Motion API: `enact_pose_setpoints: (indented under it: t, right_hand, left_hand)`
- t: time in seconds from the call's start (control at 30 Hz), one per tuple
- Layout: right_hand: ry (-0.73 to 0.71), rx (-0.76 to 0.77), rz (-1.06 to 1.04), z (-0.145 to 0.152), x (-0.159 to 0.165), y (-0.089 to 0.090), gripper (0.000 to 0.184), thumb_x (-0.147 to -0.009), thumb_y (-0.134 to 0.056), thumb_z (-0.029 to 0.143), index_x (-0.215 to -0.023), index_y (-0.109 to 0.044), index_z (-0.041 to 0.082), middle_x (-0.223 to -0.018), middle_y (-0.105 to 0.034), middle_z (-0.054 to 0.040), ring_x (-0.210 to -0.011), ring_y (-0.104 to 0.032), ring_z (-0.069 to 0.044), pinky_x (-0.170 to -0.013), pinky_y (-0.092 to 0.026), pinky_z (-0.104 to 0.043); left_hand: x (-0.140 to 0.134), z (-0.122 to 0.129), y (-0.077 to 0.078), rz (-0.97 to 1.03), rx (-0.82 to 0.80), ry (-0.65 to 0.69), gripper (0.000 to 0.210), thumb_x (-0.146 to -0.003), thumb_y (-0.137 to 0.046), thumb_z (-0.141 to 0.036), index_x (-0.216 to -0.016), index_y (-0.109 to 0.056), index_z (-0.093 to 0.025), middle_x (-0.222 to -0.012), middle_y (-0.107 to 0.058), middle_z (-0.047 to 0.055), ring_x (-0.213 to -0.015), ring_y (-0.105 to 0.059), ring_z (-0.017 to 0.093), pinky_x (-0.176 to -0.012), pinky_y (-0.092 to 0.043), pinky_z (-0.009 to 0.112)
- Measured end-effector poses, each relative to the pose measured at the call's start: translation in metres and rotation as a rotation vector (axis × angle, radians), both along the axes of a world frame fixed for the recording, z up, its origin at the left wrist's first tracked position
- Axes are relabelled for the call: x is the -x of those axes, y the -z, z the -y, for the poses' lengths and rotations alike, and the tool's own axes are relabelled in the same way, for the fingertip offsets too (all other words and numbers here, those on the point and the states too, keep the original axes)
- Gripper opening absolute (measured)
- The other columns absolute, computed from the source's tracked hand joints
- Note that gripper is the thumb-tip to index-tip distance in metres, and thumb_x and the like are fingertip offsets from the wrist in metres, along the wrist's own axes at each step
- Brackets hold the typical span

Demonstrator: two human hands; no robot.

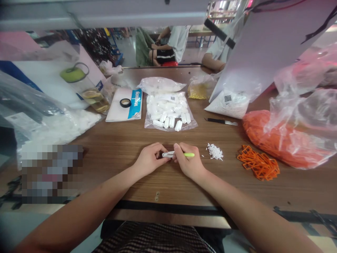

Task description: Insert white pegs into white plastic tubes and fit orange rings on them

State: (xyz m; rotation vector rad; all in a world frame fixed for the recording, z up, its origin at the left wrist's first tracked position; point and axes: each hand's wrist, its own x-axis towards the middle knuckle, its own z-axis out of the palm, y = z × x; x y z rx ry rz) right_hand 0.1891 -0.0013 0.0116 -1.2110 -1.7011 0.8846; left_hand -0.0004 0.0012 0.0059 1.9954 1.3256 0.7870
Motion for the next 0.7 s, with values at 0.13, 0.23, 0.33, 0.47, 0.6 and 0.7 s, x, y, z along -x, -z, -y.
enact_pose_setpoints:
  t: [0.13, 0.23, 0.33, 0.47, 0.6, 0.7]
  right_hand:
    - [-0.078, -0.105, 0.127, 0.0, 0.001, -0.005, 0.042, -0.1, -0.046, 0.034, -0.062, -0.055, 0.02, -0.057, -0.059, 0.0001, -0.051, -0.055, -0.011, -0.056, -0.043, -0.025]
    - [-0.149, -0.231, 0.247, 0.0, 0.002, -0.009, 0.039, -0.099, -0.045, 0.031, -0.062, -0.05, 0.02, -0.056, -0.054, 0.0006, -0.05, -0.048, -0.01, -0.054, -0.037, -0.026]
    - [-0.169, -0.273, 0.279, -0.001, 0.003, -0.011, 0.04, -0.099, -0.044, 0.03, -0.06, -0.046, 0.021, -0.055, -0.049, 0.0015, -0.049, -0.044, -0.01, -0.052, -0.034, -0.027]
    - [-0.084, -0.161, 0.171, -0.001, 0.0, -0.008, 0.041, -0.099, -0.046, 0.032, -0.061, -0.054, 0.02, -0.056, -0.058, 0.0007, -0.051, -0.054, -0.01, -0.056, -0.042, -0.025]
    - [-0.004, -0.067, 0.037, 0.001, -0.002, -0.004, 0.043, -0.099, -0.048, 0.035, -0.061, -0.059, 0.019, -0.057, -0.062, 0.0006, -0.05, -0.059, -0.01, -0.055, -0.046, -0.024]
    - [-0.015, -0.028, 0.012, 0.001, -0.001, 0.0, 0.043, -0.099, -0.048, 0.037, -0.061, -0.06, 0.019, -0.058, -0.063, 0.0001, -0.05, -0.06, -0.011, -0.053, -0.047, -0.023]
  left_hand:
    - [-0.001, 0.0, -0.001, -0.004, 0.038, -0.015, 0.011, -0.075, -0.074, -0.022, -0.077, -0.063, -0.019, -0.071, -0.054, -0.004, -0.062, -0.047, 0.011, -0.058, -0.033, 0.025]
    - [-0.001, 0.0, -0.001, 0.006, 0.049, -0.024, 0.013, -0.075, -0.075, -0.022, -0.075, -0.062, -0.019, -0.072, -0.054, -0.004, -0.063, -0.047, 0.011, -0.058, -0.033, 0.025]
    - [-0.001, 0.0, -0.001, 0.005, 0.05, -0.022, 0.014, -0.076, -0.075, -0.023, -0.075, -0.062, -0.019, -0.073, -0.054, -0.004, -0.063, -0.047, 0.011, -0.058, -0.033, 0.025]
    - [0.0, -0.001, 0.001, -0.001, 0.025, -0.014, 0.012, -0.075, -0.075, -0.022, -0.077, -0.063, -0.02, -0.071, -0.054, -0.004, -0.062, -0.047, 0.011, -0.058, -0.033, 0.025]
    - [0.0, -0.001, 0.003, 0.006, -0.003, 0.0, 0.009, -0.076, -0.074, -0.022, -0.081, -0.066, -0.021, -0.071, -0.055, -0.004, -0.062, -0.047, 0.011, -0.058, -0.034, 0.025]
    - [0.0, -0.001, 0.004, -0.002, -0.008, -0.007, 0.01, -0.076, -0.074, -0.022, -0.08, -0.065, -0.02, -0.071, -0.055, -0.004, -0.062, -0.048, 0.012, -0.058, -0.034, 0.025]
